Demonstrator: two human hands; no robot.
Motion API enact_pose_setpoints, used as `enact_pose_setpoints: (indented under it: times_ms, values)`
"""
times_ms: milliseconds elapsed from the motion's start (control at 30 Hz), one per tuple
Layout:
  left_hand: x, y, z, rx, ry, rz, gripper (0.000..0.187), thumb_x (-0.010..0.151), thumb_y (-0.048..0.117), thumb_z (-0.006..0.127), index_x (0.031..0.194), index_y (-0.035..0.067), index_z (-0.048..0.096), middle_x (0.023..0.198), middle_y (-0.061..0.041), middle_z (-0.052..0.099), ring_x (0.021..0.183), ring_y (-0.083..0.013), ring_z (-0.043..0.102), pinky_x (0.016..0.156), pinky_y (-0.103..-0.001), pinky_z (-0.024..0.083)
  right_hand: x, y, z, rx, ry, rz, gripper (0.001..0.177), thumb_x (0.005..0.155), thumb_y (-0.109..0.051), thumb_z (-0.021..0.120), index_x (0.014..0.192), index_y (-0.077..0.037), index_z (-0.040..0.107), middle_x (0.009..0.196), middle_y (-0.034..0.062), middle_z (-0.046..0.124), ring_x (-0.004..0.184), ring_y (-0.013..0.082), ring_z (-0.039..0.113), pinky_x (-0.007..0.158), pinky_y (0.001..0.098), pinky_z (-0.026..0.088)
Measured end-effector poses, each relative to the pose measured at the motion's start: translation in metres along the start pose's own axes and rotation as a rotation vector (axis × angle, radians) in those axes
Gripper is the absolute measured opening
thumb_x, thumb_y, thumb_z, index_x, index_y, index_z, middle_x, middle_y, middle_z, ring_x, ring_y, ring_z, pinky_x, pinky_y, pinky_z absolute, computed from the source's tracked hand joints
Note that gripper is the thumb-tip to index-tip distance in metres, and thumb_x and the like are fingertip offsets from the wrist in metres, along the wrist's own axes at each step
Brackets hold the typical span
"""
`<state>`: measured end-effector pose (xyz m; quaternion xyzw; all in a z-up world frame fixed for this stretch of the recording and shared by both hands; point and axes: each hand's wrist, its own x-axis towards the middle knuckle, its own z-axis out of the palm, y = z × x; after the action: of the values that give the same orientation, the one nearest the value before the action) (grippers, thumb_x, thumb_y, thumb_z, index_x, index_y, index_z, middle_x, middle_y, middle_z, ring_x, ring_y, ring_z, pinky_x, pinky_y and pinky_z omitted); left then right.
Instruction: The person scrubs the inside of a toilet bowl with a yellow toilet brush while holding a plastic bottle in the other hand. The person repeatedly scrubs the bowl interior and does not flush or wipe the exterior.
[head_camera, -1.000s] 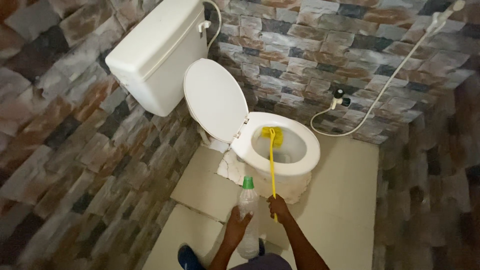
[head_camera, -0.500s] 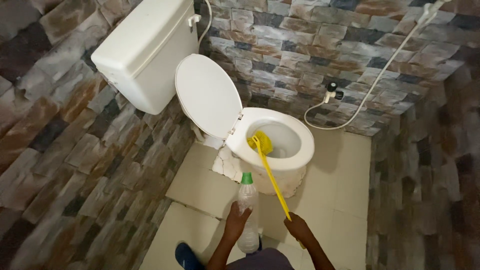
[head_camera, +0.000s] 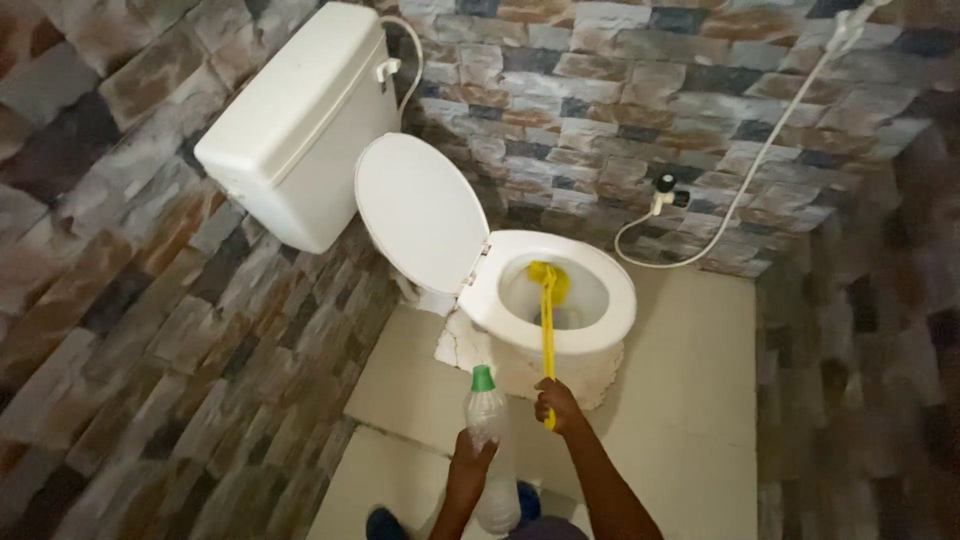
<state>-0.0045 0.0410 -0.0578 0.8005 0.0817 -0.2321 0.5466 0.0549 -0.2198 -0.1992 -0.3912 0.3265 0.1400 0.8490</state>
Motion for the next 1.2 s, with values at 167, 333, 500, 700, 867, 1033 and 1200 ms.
enact_pose_setpoints:
  times_ms: [167, 333, 500, 700, 867, 1033, 1200]
  values:
    - [0.005, -0.004, 0.009, -0.038, -0.015, -0.012, 0.065, 0.091, 0.043, 0.069, 0.137, 0.001, 0.051, 0.128, -0.016, 0.064, 0.118, -0.0277, 0.06, 0.104, -0.04, 0.046, -0.02, -0.01, 0.022, 0.163, 0.119, 0.023, 0.012, 0.096, -0.021, 0.06, 0.097, -0.009, 0.055, 0.057, 0.0006, 0.039, 0.038, 0.0137, 0.034, 0.035, 0.0307, 0.031]
    - [0.024, -0.036, 0.019, -0.041, -0.028, 0.021, 0.069, 0.088, 0.042, 0.074, 0.138, 0.0, 0.049, 0.127, -0.017, 0.064, 0.118, -0.0303, 0.06, 0.104, -0.042, 0.048, -0.057, -0.002, 0.002, -0.072, 0.293, -0.065, 0.012, 0.096, -0.017, 0.058, 0.097, -0.005, 0.056, 0.056, 0.002, 0.037, 0.039, 0.0154, 0.033, 0.035, 0.033, 0.028]
    - [0.007, -0.032, 0.01, -0.023, -0.036, 0.114, 0.066, 0.09, 0.043, 0.072, 0.136, 0.0, 0.051, 0.126, -0.017, 0.065, 0.117, -0.031, 0.061, 0.104, -0.042, 0.047, -0.092, 0.005, -0.001, -0.059, 0.337, -0.137, 0.018, 0.1, -0.023, 0.057, 0.097, -0.005, 0.059, 0.055, 0.0012, 0.038, 0.04, 0.0141, 0.031, 0.036, 0.0326, 0.026]
    - [0.0, -0.021, 0.0, -0.001, -0.017, 0.112, 0.062, 0.091, 0.043, 0.07, 0.134, 0.001, 0.054, 0.124, -0.017, 0.065, 0.115, -0.0314, 0.062, 0.103, -0.042, 0.047, -0.112, 0.038, 0.004, -0.143, 0.454, -0.134, 0.017, 0.099, -0.024, 0.057, 0.095, -0.007, 0.061, 0.056, 0.0002, 0.039, 0.042, 0.0143, 0.033, 0.037, 0.0339, 0.031]
    - [-0.001, -0.011, -0.007, 0.008, 0.021, 0.121, 0.059, 0.092, 0.043, 0.068, 0.131, 0.001, 0.055, 0.123, -0.018, 0.066, 0.114, -0.0317, 0.063, 0.101, -0.042, 0.048, -0.1, 0.035, 0.001, -0.143, 0.485, -0.106, 0.015, 0.096, -0.022, 0.057, 0.096, -0.008, 0.063, 0.056, 0.0014, 0.04, 0.043, 0.0158, 0.034, 0.038, 0.0353, 0.031]
    - [-0.022, 0.028, -0.02, -0.062, 0.05, 0.023, 0.059, 0.091, 0.044, 0.068, 0.132, 0.003, 0.055, 0.122, -0.018, 0.067, 0.114, -0.0323, 0.064, 0.101, -0.042, 0.048, -0.072, 0.032, -0.007, -0.256, 0.516, -0.181, 0.019, 0.097, -0.024, 0.059, 0.096, -0.007, 0.067, 0.057, -0.0002, 0.041, 0.043, 0.0141, 0.037, 0.037, 0.0348, 0.031]
    - [-0.016, -0.01, -0.015, -0.047, 0.092, 0.02, 0.062, 0.09, 0.045, 0.068, 0.132, 0.002, 0.054, 0.121, -0.019, 0.067, 0.113, -0.0317, 0.065, 0.1, -0.041, 0.05, -0.089, 0.039, 0.012, -0.167, 0.501, -0.225, 0.018, 0.098, -0.023, 0.06, 0.097, -0.005, 0.064, 0.058, 0.0005, 0.04, 0.043, 0.0142, 0.034, 0.037, 0.0345, 0.03]
